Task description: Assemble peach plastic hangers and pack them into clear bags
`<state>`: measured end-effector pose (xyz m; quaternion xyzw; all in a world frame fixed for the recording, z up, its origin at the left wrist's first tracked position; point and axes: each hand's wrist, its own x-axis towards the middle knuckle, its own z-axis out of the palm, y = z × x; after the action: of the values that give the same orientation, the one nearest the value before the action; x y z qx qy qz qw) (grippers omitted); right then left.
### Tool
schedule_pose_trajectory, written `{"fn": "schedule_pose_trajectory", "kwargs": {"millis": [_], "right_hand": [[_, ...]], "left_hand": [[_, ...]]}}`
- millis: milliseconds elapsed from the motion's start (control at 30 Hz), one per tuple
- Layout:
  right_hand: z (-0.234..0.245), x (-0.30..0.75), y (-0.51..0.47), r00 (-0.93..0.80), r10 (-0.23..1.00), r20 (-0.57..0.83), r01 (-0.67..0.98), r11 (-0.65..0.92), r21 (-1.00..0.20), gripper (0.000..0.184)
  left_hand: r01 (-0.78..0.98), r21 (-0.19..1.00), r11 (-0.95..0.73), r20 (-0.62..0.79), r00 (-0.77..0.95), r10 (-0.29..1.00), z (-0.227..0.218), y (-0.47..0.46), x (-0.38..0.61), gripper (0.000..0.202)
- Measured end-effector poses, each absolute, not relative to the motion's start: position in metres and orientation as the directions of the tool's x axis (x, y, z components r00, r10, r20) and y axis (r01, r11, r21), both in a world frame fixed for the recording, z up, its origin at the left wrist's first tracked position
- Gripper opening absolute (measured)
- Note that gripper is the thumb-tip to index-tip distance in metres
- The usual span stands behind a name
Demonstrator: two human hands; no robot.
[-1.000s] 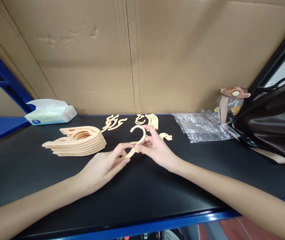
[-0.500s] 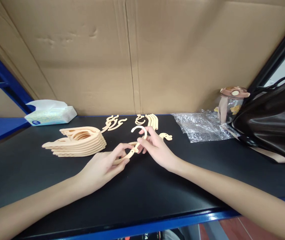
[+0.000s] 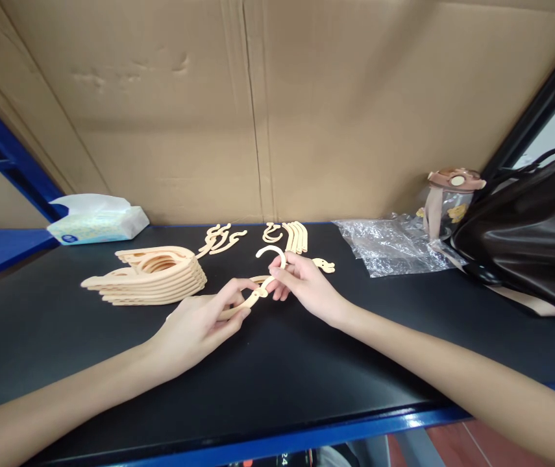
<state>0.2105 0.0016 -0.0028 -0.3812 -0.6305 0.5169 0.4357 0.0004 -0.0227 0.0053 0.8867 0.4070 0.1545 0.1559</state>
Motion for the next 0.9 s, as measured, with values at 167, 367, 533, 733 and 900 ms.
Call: {"fn": "schedule_pose_trajectory", "kwargs": {"millis": [167, 367, 533, 733, 900], "right_hand": [[-0.002, 0.21, 0.001, -0.343, 0.929, 0.143, 0.045, 0.168, -0.985, 0.028], [-0.004, 0.21, 0.001, -0.367, 0.915, 0.169, 0.061, 0.204, -0.977, 0.028], [-0.003, 0.209, -0.003, -0.383, 0.903, 0.193, 0.082, 0.241, -0.967, 0.027], [0.0, 0.206, -0.01, -0.454, 0.873, 0.176, 0.084, 0.239, -0.967, 0.028], [0.003, 0.205, -0.012, -0.493, 0.854, 0.163, 0.106, 0.246, -0.964, 0.033]], "left_hand": [[0.679, 0.4, -0.616, 0.136, 0.62, 0.773, 0.006, -0.023, 0.0, 0.031], [0.698, 0.384, -0.605, 0.118, 0.612, 0.782, 0.004, -0.023, 0.001, 0.027], [0.679, 0.505, -0.533, 0.027, 0.604, 0.796, 0.009, -0.023, 0.0, 0.032], [0.529, 0.792, -0.305, -0.109, 0.615, 0.781, 0.019, -0.021, 0.001, 0.025], [0.471, 0.847, -0.246, -0.117, 0.617, 0.778, 0.025, -0.023, 0.002, 0.015]]}}
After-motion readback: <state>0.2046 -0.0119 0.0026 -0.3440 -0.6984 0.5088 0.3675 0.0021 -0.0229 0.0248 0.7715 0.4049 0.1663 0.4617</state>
